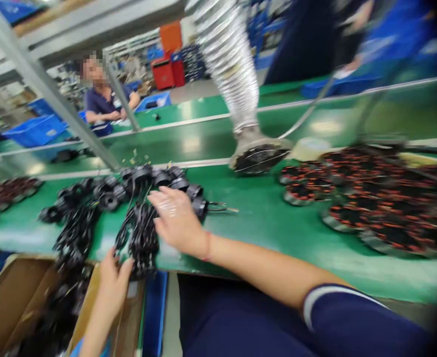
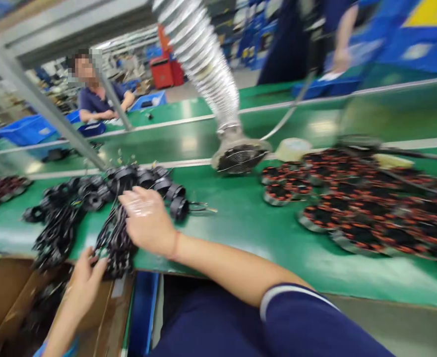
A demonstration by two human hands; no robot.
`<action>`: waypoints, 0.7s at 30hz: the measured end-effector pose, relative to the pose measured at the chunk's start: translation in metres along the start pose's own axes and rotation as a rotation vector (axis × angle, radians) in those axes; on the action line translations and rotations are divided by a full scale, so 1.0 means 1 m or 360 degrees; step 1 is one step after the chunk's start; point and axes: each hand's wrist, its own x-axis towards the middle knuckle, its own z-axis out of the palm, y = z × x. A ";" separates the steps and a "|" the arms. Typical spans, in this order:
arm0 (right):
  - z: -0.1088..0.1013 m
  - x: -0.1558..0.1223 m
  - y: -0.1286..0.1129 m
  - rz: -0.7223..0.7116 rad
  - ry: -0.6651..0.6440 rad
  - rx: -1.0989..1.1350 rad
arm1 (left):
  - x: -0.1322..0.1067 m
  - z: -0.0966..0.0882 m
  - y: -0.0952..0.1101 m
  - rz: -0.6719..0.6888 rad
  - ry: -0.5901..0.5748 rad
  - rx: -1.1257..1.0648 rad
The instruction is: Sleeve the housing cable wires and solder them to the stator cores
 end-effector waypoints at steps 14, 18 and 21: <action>-0.045 -0.095 0.002 -0.0085 -0.1304 0.0618 | -0.007 -0.018 -0.002 -0.0057 0.0289 0.0379; -0.060 -0.090 0.000 0.0346 -0.1194 0.1568 | -0.038 -0.013 0.049 0.0272 -0.0091 -0.0324; -0.047 -0.086 0.005 0.0891 -0.0679 0.1988 | -0.060 0.017 0.088 0.0039 -0.0838 -0.1132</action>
